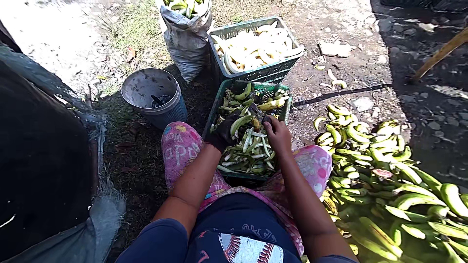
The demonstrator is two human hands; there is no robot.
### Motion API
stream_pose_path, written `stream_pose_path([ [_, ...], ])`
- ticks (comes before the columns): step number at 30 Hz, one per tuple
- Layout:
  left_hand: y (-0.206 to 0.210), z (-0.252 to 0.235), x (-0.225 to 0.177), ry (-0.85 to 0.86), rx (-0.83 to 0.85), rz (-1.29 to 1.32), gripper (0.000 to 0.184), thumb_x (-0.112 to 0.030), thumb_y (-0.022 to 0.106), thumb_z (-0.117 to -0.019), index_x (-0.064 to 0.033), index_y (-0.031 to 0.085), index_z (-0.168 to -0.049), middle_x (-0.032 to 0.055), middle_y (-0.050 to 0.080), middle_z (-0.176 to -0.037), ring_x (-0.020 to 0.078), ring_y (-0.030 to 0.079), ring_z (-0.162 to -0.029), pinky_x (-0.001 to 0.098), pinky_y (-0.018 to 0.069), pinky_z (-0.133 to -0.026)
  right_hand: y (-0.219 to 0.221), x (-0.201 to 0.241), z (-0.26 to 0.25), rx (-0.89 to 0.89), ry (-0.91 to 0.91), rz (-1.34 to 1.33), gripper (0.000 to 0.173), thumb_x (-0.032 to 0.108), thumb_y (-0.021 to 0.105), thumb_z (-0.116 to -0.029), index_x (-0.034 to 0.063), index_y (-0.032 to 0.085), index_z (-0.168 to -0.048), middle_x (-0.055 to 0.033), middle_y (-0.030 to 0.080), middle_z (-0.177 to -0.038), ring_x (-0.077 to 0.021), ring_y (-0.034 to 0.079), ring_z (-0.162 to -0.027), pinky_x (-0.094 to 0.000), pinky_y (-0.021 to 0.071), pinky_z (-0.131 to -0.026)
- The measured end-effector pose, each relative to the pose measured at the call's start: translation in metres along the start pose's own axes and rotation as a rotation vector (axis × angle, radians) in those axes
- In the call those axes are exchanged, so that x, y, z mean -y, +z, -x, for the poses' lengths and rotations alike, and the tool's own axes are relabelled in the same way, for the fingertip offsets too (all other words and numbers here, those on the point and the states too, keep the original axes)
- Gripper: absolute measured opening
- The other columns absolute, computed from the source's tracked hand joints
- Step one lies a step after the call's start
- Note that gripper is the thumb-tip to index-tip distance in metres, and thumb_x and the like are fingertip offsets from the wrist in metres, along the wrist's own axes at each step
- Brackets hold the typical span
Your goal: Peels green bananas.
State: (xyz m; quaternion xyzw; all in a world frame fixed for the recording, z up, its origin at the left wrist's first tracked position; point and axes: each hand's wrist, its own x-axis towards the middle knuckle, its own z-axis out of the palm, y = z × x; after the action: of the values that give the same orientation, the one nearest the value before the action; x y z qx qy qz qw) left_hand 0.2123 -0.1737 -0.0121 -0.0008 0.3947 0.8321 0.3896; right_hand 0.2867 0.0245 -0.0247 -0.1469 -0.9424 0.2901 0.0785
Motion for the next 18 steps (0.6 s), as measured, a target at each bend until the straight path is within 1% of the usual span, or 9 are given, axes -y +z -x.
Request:
stream_pose_path([
  [1,-0.003,-0.006,0.002,-0.010,-0.005,0.055,0.048,-0.047,0.026,-0.1096,-0.0179,0.062,-0.097,-0.0014,0.062,-0.072,0.0066,0.058,-0.057,0.0219,0.0502,-0.047,0.003,0.001,0.004,0.002,-0.064,-0.002,0.050,0.054,0.046,-0.1056,0.0247,0.061,-0.143,-0.0211,0.066,-0.112,-0.0414,0.064,-0.101,-0.0652,0.0491,-0.083],
  [3,-0.007,-0.014,0.007,-0.004,-0.065,0.104,0.042,-0.037,0.028,-0.1098,-0.0181,0.062,-0.093,-0.0014,0.065,-0.072,0.0071,0.062,-0.059,0.0228,0.0529,-0.051,0.009,0.004,0.016,0.035,-0.203,-0.015,0.050,0.054,0.049,-0.1036,0.0234,0.063,-0.141,-0.0201,0.067,-0.110,-0.0401,0.064,-0.101,-0.0648,0.0474,-0.086],
  [4,-0.010,-0.017,0.008,-0.014,-0.097,0.116,0.040,-0.036,0.029,-0.1100,-0.0178,0.061,-0.094,-0.0013,0.065,-0.073,0.0075,0.063,-0.062,0.0238,0.0540,-0.054,0.013,0.004,0.022,0.038,-0.272,-0.008,0.051,0.055,0.050,-0.1022,0.0237,0.065,-0.139,-0.0191,0.067,-0.108,-0.0389,0.065,-0.098,-0.0636,0.0475,-0.084],
  [7,-0.017,-0.024,0.010,-0.003,-0.122,0.105,0.036,-0.033,0.032,-0.1091,-0.0161,0.060,-0.097,-0.0012,0.064,-0.075,0.0078,0.063,-0.064,0.0248,0.0550,-0.057,0.020,0.002,0.031,0.046,-0.338,0.025,0.052,0.058,0.049,-0.1011,0.0250,0.068,-0.136,-0.0178,0.068,-0.104,-0.0371,0.066,-0.095,-0.0613,0.0485,-0.082],
  [10,-0.012,-0.024,0.013,-0.001,-0.160,0.066,0.035,-0.035,0.034,-0.1087,-0.0144,0.060,-0.100,0.0003,0.064,-0.076,0.0095,0.063,-0.065,0.0264,0.0545,-0.057,0.018,0.006,0.031,0.048,-0.265,0.052,0.049,0.055,0.053,-0.1011,0.0243,0.068,-0.137,-0.0201,0.068,-0.109,-0.0397,0.065,-0.101,-0.0631,0.0474,-0.087],
  [12,-0.006,-0.020,0.017,0.036,-0.171,0.068,0.031,-0.034,0.033,-0.1097,-0.0151,0.057,-0.111,0.0008,0.065,-0.083,0.0104,0.064,-0.071,0.0276,0.0558,-0.062,0.022,0.008,0.026,-0.009,-0.224,0.074,0.049,0.055,0.054,-0.1009,0.0240,0.068,-0.137,-0.0205,0.067,-0.107,-0.0400,0.064,-0.098,-0.0629,0.0470,-0.086],
  [14,-0.001,-0.013,0.026,0.076,-0.194,0.065,0.029,-0.033,0.035,-0.1093,-0.0147,0.056,-0.111,0.0016,0.064,-0.084,0.0115,0.064,-0.072,0.0284,0.0560,-0.063,0.030,0.006,0.020,-0.065,-0.165,0.080,0.051,0.058,0.052,-0.1012,0.0242,0.067,-0.137,-0.0216,0.067,-0.108,-0.0410,0.064,-0.099,-0.0630,0.0470,-0.086],
  [16,-0.005,0.005,0.038,0.124,-0.169,-0.094,0.032,-0.040,0.037,-0.1091,-0.0186,0.058,-0.120,-0.0011,0.063,-0.093,0.0085,0.061,-0.077,0.0258,0.0542,-0.068,0.036,0.002,0.009,-0.050,-0.020,0.030,0.054,0.060,0.048,-0.1025,0.0254,0.063,-0.141,-0.0235,0.065,-0.117,-0.0435,0.062,-0.108,-0.0658,0.0451,-0.089],
  [18,-0.022,0.012,0.058,0.195,-0.169,-0.339,0.031,-0.042,0.044,-0.1067,-0.0214,0.060,-0.125,-0.0007,0.062,-0.095,0.0082,0.059,-0.075,0.0272,0.0519,-0.065,0.038,-0.011,-0.005,-0.026,0.165,-0.105,0.055,0.060,0.043,-0.1047,0.0259,0.059,-0.145,-0.0236,0.064,-0.124,-0.0456,0.059,-0.116,-0.0712,0.0426,-0.091],
])
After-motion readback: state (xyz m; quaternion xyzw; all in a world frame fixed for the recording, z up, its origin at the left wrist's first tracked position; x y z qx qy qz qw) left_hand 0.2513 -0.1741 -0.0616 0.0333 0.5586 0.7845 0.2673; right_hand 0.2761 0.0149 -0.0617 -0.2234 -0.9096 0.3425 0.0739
